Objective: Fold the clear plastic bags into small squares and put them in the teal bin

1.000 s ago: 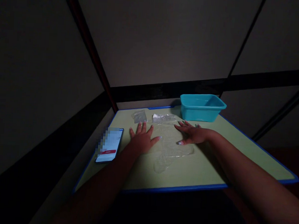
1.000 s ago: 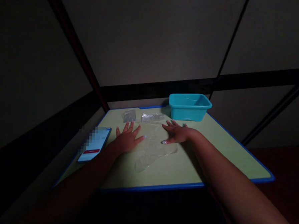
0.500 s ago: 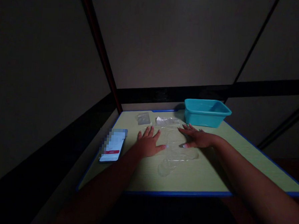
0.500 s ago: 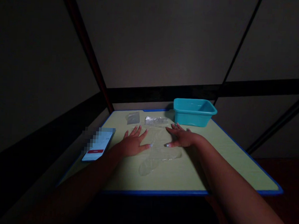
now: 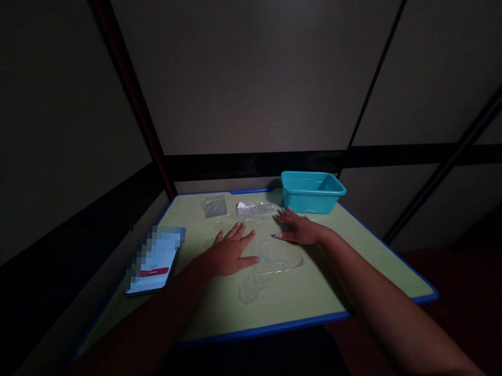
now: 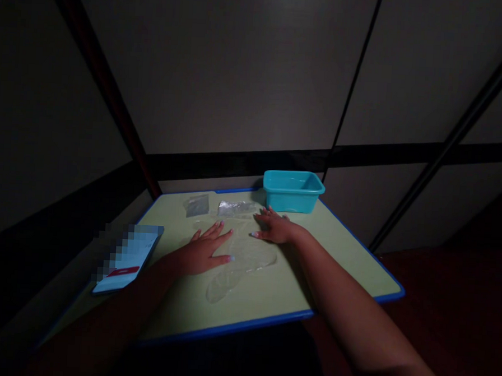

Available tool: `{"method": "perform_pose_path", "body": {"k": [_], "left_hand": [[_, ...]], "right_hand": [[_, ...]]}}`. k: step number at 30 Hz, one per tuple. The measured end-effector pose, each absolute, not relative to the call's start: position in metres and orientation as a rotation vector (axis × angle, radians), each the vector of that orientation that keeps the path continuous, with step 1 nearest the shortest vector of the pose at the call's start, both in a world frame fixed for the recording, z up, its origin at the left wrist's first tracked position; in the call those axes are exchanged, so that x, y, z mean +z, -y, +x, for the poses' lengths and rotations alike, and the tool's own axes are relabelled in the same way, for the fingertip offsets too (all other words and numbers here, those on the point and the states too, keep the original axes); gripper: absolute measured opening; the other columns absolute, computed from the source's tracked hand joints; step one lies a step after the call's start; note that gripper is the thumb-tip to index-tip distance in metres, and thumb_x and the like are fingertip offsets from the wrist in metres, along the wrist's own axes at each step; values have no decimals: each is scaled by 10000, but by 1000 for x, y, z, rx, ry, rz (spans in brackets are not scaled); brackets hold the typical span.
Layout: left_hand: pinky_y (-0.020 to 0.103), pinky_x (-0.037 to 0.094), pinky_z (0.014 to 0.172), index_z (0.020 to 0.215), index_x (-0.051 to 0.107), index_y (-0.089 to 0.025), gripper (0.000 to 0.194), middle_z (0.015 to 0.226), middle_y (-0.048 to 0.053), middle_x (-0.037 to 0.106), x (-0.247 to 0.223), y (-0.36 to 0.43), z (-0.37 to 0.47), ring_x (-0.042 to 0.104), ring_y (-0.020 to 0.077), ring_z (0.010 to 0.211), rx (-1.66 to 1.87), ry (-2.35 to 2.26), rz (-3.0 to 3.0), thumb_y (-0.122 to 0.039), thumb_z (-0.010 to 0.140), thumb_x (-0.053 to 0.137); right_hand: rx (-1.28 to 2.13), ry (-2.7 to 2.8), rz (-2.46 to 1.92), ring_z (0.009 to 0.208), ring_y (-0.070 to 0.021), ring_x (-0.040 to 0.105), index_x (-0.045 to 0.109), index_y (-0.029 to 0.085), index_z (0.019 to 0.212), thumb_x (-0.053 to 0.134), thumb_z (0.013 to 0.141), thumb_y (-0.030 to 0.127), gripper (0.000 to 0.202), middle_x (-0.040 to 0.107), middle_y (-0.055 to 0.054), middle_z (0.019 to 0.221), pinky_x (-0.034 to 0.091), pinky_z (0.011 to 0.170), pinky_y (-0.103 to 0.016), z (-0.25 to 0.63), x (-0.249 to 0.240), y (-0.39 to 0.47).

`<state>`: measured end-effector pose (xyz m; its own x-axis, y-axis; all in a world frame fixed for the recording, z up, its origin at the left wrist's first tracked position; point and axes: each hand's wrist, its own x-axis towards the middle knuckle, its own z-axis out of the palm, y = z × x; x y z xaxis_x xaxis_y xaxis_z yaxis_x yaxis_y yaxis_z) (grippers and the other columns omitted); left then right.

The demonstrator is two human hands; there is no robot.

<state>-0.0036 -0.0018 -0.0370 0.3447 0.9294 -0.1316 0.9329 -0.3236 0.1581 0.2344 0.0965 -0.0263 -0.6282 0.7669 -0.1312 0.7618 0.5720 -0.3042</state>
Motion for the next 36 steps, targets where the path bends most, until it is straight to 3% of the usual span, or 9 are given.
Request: {"method": "perform_pose_path", "body": {"k": [4, 11, 17, 25, 29, 32, 36], "left_hand": [[572, 77, 1025, 1420, 111, -267, 835, 1481, 131, 6, -34, 3, -4, -33, 281, 1352, -8, -1665, 2433, -711, 757, 357], [643, 34, 979, 1413, 20, -298, 1170, 1455, 150, -114, -27, 8, 0, -116, 352, 1323, -166, -1560, 2466, -786, 498, 561], [641, 24, 981, 1413, 0, -281, 1218, 1446, 151, -145, -26, 10, 6, -126, 356, 1321, -159, -1501, 2524, -775, 469, 588], [637, 52, 985, 1417, 33, -287, 1101, 1467, 139, -90, -30, 9, 5, -77, 363, 1332, -140, -1559, 2559, -770, 562, 531], [593, 91, 1010, 1421, 95, -278, 824, 1486, 113, -16, -25, 6, 5, -25, 322, 1349, 42, -1637, 2593, -668, 763, 402], [575, 111, 1018, 1422, 129, -255, 650, 1489, 106, 2, -23, 3, 2, -10, 288, 1356, 186, -1811, 2557, -560, 868, 279], [627, 79, 992, 1421, 155, -218, 703, 1486, 131, -5, -27, 0, -3, -20, 332, 1348, 194, -2084, 2492, -575, 842, 336]], "right_hand": [[551, 2735, -1310, 1347, -308, -17, 246, 167, 1407, 485, 760, 598, 814, 84, -137, 1477, 116, 1045, -553, 235, -31, -100], [563, 2685, -1210, 1348, -291, 50, 295, 133, 1389, 514, 754, 587, 810, 146, -147, 1467, 158, 1075, -463, 237, -39, -108], [592, 2661, -1228, 1348, -289, 54, 313, 144, 1382, 506, 747, 612, 812, 150, -142, 1468, 143, 1079, -460, 235, -38, -107], [603, 2711, -1308, 1353, -278, 19, 253, 183, 1403, 495, 748, 622, 826, 100, -125, 1479, 113, 1058, -521, 233, -27, -97], [610, 2706, -1310, 1354, -267, 25, 252, 164, 1404, 486, 733, 653, 863, 99, -139, 1478, 108, 1076, -460, 233, -26, -96], [620, 2722, -1332, 1353, -275, 19, 239, 186, 1409, 475, 734, 662, 859, 83, -125, 1482, 96, 1071, -487, 233, -27, -97], [632, 2754, -1355, 1351, -300, 15, 203, 226, 1417, 453, 727, 684, 865, 45, -98, 1488, 63, 1047, -559, 234, -28, -97]]}}
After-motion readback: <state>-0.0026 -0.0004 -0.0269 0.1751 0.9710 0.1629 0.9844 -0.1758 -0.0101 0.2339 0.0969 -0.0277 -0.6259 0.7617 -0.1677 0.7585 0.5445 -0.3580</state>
